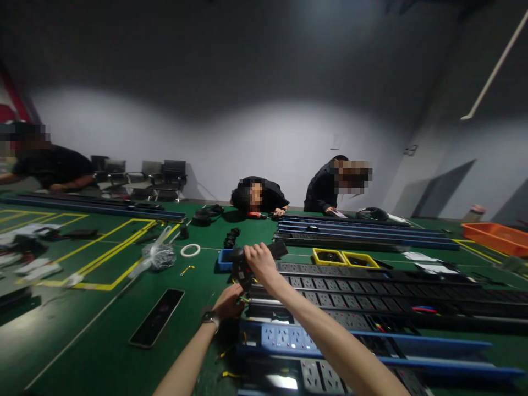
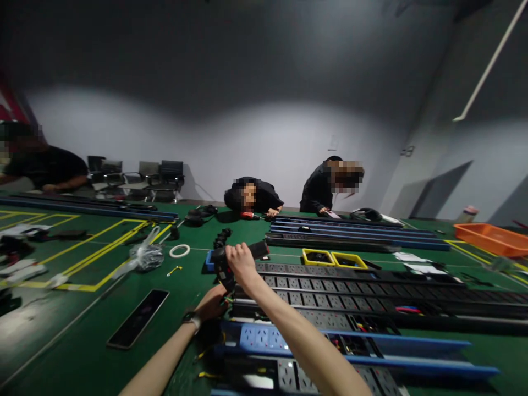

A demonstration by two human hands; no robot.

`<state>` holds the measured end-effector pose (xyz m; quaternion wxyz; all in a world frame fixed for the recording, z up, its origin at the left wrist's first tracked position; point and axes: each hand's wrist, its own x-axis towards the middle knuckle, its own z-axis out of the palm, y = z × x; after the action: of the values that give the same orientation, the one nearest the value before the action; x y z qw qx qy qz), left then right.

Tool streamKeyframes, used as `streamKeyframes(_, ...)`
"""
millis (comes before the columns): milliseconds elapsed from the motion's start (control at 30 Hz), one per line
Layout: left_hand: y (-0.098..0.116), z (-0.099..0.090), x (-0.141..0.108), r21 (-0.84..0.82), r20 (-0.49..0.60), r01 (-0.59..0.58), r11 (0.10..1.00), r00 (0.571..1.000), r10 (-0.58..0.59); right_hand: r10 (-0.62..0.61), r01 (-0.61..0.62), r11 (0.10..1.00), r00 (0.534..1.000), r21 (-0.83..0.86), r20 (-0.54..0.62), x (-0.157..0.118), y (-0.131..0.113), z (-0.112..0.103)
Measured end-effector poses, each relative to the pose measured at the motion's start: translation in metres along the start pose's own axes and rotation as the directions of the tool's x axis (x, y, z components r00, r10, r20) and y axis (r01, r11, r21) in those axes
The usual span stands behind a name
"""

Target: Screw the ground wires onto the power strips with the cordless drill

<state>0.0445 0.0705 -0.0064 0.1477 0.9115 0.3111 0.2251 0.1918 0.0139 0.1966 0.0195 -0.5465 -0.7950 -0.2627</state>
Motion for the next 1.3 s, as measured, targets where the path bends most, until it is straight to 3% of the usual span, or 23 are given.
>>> streamKeyframes(300,0.01,-0.017,0.007,0.145,0.048,-0.001,0.989,0.999,-0.006,0.015,-0.015,1.0,0.999,0.001,-0.052,0.001,0.001,-0.005)
streamKeyframes(467,0.018,-0.025,0.004,0.224,0.066,0.093,0.97,0.992,-0.11,-0.003,0.002,1.0,0.998,-0.011,-0.056,0.004,0.001,-0.007)
streamKeyframes(700,0.016,-0.02,-0.001,0.273,0.053,0.185,0.944,0.977,-0.206,0.014,-0.017,0.999,0.998,-0.038,-0.064,-0.003,0.005,-0.01)
streamKeyframes(967,0.015,-0.013,-0.006,0.279,-0.003,0.191,0.941,0.98,-0.198,0.092,-0.1,0.991,0.992,-0.093,-0.086,-0.017,0.008,-0.006)
streamKeyframes(1300,0.01,-0.011,-0.004,0.287,0.01,0.197,0.937,0.978,-0.209,0.13,-0.145,0.984,0.981,-0.099,-0.142,-0.045,0.009,-0.005)
